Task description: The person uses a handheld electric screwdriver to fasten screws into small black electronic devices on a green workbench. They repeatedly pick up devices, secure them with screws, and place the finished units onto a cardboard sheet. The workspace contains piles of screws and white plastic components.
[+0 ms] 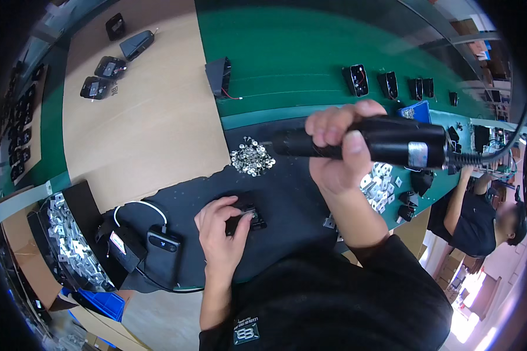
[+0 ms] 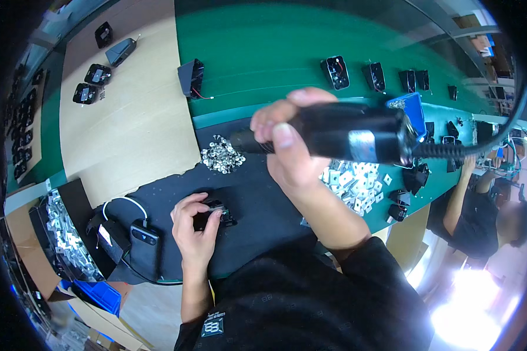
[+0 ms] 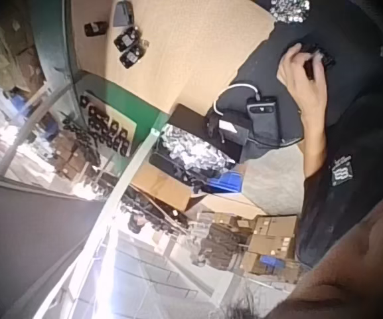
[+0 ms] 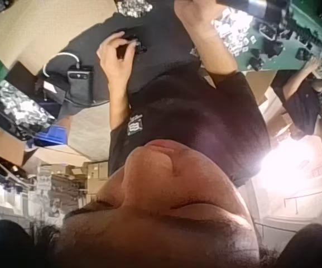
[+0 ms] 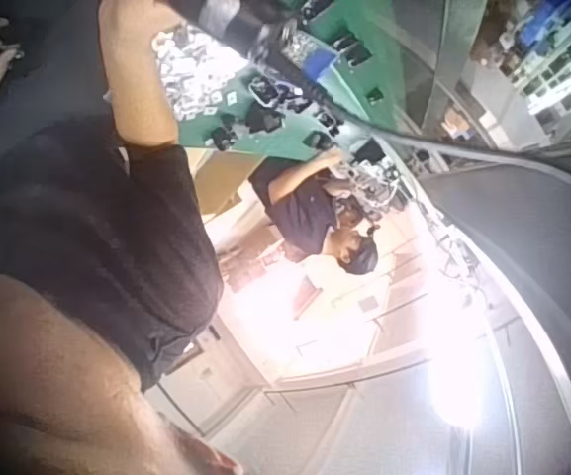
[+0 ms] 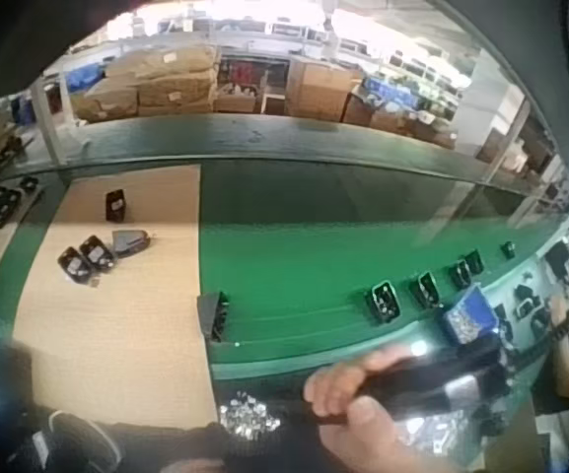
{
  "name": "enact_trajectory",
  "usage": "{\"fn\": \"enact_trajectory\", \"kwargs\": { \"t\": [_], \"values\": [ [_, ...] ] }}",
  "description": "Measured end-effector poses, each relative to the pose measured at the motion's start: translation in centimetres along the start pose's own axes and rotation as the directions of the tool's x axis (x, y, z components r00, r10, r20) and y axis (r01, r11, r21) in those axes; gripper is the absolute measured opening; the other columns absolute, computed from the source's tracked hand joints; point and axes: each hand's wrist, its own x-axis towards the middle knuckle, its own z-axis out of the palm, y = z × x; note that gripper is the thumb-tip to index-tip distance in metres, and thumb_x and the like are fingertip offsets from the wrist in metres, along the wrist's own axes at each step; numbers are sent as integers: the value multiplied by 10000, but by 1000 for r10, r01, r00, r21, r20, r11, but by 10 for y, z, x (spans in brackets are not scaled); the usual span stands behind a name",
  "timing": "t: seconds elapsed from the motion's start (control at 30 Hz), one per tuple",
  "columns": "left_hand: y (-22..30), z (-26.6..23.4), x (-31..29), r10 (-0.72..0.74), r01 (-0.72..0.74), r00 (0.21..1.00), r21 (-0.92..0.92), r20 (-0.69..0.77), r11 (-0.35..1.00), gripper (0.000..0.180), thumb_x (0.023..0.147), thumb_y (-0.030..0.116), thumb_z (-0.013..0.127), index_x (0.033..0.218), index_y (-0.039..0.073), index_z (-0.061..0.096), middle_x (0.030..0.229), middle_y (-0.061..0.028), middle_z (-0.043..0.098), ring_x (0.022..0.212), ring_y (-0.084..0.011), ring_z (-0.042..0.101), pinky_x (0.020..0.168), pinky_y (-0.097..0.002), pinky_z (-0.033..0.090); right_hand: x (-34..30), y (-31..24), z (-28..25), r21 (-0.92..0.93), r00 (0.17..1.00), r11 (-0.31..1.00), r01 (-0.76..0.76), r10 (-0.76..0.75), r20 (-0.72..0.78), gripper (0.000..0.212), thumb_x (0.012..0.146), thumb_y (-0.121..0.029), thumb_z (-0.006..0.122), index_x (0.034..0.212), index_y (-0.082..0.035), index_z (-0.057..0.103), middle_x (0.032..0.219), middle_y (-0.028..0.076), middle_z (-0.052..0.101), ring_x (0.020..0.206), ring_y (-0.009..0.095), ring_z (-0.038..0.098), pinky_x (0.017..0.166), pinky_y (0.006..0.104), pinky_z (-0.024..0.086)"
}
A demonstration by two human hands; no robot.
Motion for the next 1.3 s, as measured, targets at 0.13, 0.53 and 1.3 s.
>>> {"fn": "enact_trajectory", "kwargs": {
  "t": [0.13,0.53,1.3],
  "values": [
    [4,-2,3,-24,25,1000,-29,19,999,368,665,25,773,1002,62,629,1005,-104,652,942,-268,592,833,-349,408,7,19,19,-213,1000,977,-12,16,18,374,843,-164,618,1181,-110,466,733,37,518,648,167,501,649,361,438],
    [12,-8,19,20,-15,998,-74,63,997,409,709,134,719,1091,74,584,1115,-110,586,1026,-264,546,859,-407,344,5,-6,20,52,996,996,-78,79,-28,397,859,-199,613,1201,-104,435,722,33,505,641,168,497,664,368,442],
    [23,23,132,196,-242,964,291,181,926,142,769,104,726,804,7,629,777,-111,639,741,-302,596,685,-415,461,-24,-49,-19,-69,982,989,-134,123,-146,412,813,-144,662,1146,-65,433,683,68,530,607,174,533,614,343,444]
  ]
}}
